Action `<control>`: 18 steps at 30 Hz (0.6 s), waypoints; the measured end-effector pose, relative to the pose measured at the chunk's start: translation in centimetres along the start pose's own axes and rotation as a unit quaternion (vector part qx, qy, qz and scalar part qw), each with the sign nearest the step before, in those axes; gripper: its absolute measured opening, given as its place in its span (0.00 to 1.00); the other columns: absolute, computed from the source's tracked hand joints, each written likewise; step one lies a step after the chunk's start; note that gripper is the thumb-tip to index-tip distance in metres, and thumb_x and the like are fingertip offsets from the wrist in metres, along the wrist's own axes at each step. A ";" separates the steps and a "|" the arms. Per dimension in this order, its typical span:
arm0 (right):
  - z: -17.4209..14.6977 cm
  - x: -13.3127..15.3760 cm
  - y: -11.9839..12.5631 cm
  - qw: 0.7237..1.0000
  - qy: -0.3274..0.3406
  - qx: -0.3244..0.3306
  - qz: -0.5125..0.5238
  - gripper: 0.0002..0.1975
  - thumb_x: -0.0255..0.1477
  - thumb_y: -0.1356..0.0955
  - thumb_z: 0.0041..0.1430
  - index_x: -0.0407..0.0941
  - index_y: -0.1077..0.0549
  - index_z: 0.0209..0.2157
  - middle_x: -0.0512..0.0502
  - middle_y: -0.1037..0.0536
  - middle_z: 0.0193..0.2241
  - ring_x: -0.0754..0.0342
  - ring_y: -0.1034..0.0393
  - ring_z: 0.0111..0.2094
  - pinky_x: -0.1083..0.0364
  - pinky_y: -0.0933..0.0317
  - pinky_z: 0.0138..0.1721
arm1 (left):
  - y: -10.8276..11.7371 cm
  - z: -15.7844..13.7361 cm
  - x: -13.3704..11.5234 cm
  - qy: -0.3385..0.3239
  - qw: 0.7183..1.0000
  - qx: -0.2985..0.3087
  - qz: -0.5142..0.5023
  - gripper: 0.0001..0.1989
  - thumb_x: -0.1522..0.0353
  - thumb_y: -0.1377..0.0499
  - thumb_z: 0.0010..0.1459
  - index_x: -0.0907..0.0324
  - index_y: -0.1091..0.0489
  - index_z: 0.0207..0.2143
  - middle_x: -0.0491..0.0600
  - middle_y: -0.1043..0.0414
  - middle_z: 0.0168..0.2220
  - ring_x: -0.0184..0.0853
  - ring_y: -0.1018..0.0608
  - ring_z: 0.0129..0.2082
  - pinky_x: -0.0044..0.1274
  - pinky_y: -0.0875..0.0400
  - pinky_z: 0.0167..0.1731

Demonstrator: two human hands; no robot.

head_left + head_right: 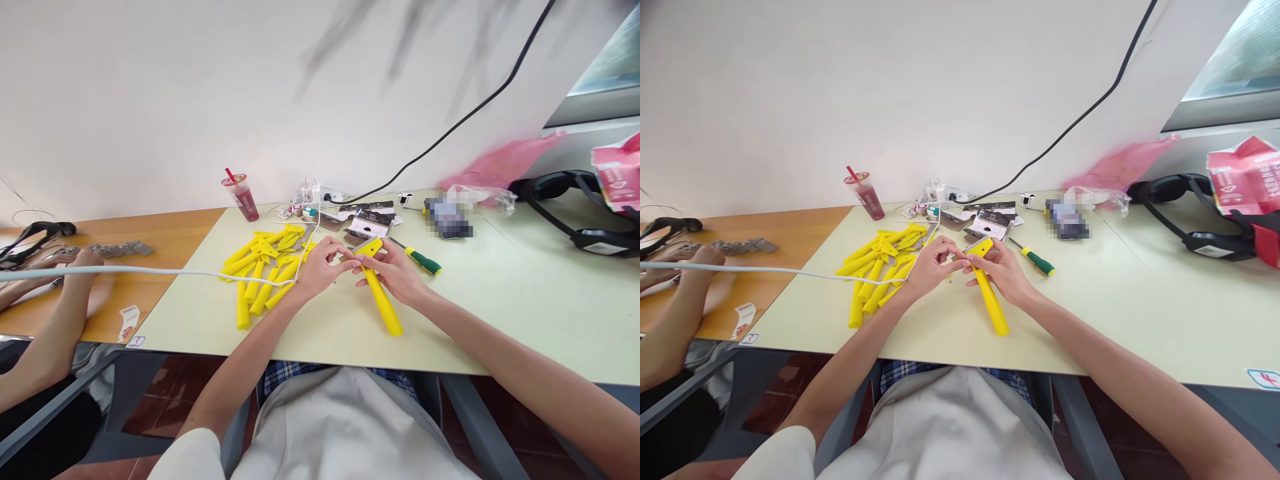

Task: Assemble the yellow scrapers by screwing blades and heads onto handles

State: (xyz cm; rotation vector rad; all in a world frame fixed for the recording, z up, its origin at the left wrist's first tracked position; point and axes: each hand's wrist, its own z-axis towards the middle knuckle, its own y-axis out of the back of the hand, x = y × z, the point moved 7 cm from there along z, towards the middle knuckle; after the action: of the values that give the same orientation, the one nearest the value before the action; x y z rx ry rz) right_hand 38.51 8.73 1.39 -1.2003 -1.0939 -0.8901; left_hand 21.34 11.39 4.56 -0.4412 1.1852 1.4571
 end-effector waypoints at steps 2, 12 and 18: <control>0.0 -0.1 0.1 1.000 -0.004 -0.002 0.000 0.29 0.47 0.14 0.48 0.49 0.27 0.40 0.48 0.17 0.36 0.42 0.15 0.40 0.44 0.15 0.34 | 0.0 0.0 -0.1 0.002 1.000 -0.001 -0.003 0.22 0.45 0.25 0.58 0.54 0.15 0.36 0.48 0.29 0.37 0.31 0.36 0.30 0.29 0.38 0.34; 0.0 -0.4 -0.1 1.000 -0.022 0.018 0.003 0.26 0.45 0.15 0.51 0.49 0.26 0.41 0.47 0.16 0.37 0.43 0.16 0.39 0.44 0.16 0.35 | -0.3 -0.2 1.7 0.125 0.986 0.035 -0.108 0.21 0.52 0.19 0.48 0.56 0.17 0.34 0.43 0.36 0.28 0.29 0.42 0.27 0.28 0.49 0.30; 0.1 -1.2 -0.2 0.999 -0.029 0.028 0.007 0.25 0.43 0.15 0.53 0.50 0.25 0.43 0.46 0.14 0.40 0.42 0.15 0.40 0.45 0.16 0.33 | -1.7 -0.6 3.3 0.221 0.927 0.057 -0.297 0.28 0.62 0.15 0.37 0.59 0.22 0.38 0.48 0.24 0.39 0.30 0.27 0.36 0.25 0.38 0.35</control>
State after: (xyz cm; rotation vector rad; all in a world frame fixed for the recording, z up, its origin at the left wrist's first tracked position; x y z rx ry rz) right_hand 38.03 8.73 0.26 -1.1927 -1.1487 -0.8120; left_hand 21.75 12.33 0.89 -0.9897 1.3233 0.7764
